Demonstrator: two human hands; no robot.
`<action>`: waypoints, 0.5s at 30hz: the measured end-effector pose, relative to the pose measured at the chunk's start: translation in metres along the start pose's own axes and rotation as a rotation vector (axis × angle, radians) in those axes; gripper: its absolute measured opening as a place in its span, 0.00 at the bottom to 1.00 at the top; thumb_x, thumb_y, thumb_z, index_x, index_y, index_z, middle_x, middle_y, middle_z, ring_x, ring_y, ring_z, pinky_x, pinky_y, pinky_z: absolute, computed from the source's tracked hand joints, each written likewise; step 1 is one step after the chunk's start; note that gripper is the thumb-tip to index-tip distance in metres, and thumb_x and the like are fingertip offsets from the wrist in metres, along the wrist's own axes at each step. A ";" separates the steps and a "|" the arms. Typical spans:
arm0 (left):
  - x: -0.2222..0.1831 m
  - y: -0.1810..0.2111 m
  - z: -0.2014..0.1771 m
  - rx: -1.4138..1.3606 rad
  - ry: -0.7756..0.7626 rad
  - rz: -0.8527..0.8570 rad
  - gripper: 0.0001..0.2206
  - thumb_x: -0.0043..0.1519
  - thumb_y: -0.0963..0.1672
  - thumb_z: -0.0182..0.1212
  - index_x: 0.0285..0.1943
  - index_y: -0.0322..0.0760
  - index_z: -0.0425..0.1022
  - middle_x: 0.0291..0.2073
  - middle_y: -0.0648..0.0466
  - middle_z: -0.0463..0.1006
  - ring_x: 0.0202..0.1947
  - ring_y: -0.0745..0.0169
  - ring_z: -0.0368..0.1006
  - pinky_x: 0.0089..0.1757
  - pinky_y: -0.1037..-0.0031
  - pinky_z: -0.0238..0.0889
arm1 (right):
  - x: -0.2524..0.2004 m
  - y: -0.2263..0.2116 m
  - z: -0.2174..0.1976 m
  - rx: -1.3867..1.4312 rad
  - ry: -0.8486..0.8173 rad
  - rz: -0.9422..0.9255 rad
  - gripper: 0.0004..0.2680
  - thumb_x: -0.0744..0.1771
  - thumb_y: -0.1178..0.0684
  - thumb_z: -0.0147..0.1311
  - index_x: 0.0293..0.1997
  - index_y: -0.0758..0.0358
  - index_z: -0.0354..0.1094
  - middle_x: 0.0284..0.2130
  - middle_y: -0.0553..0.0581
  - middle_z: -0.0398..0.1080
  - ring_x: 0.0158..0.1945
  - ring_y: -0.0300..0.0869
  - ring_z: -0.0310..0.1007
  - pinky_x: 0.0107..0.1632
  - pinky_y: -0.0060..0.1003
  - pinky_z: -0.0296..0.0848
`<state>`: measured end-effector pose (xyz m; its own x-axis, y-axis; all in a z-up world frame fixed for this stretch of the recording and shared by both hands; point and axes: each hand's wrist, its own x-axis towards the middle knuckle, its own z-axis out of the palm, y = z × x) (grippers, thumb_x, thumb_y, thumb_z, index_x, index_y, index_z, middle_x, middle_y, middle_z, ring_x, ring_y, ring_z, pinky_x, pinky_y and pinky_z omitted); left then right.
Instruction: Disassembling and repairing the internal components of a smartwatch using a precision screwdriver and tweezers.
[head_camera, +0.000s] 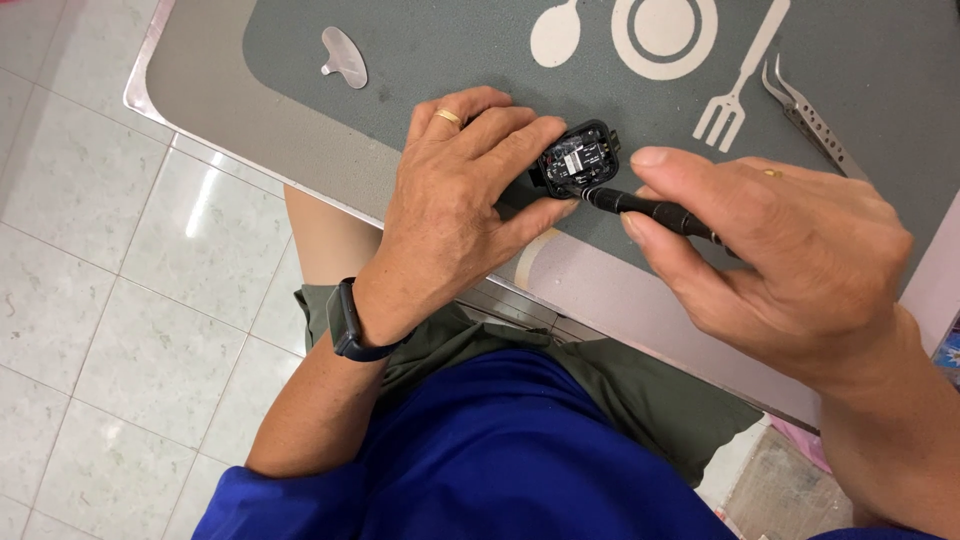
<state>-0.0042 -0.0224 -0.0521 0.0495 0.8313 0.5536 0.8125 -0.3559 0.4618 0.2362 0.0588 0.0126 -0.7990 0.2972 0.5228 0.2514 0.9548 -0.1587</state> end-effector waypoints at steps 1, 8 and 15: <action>0.000 -0.001 0.000 -0.004 0.003 0.002 0.21 0.65 0.50 0.73 0.60 0.37 0.73 0.51 0.51 0.79 0.54 0.44 0.69 0.52 0.56 0.60 | -0.001 0.001 0.000 -0.020 0.001 -0.001 0.06 0.73 0.63 0.71 0.54 0.74 0.79 0.41 0.58 0.82 0.38 0.49 0.80 0.38 0.39 0.74; 0.003 0.002 -0.003 0.038 -0.019 -0.001 0.23 0.62 0.49 0.77 0.58 0.34 0.74 0.51 0.49 0.76 0.57 0.40 0.68 0.50 0.53 0.60 | -0.005 -0.005 -0.018 -0.026 -0.047 0.252 0.11 0.74 0.62 0.74 0.62 0.72 0.76 0.46 0.58 0.83 0.49 0.49 0.83 0.53 0.44 0.76; 0.014 0.002 -0.003 0.059 -0.171 -0.032 0.25 0.57 0.54 0.73 0.57 0.38 0.77 0.53 0.50 0.74 0.60 0.39 0.65 0.51 0.51 0.57 | 0.018 0.062 -0.008 0.335 0.430 0.431 0.13 0.73 0.79 0.55 0.65 0.84 0.59 0.41 0.77 0.70 0.38 0.57 0.75 0.45 0.48 0.85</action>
<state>-0.0033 -0.0127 -0.0410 0.1167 0.9040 0.4114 0.8474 -0.3067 0.4334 0.2417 0.1237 0.0184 -0.3614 0.6880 0.6293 0.2600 0.7225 -0.6406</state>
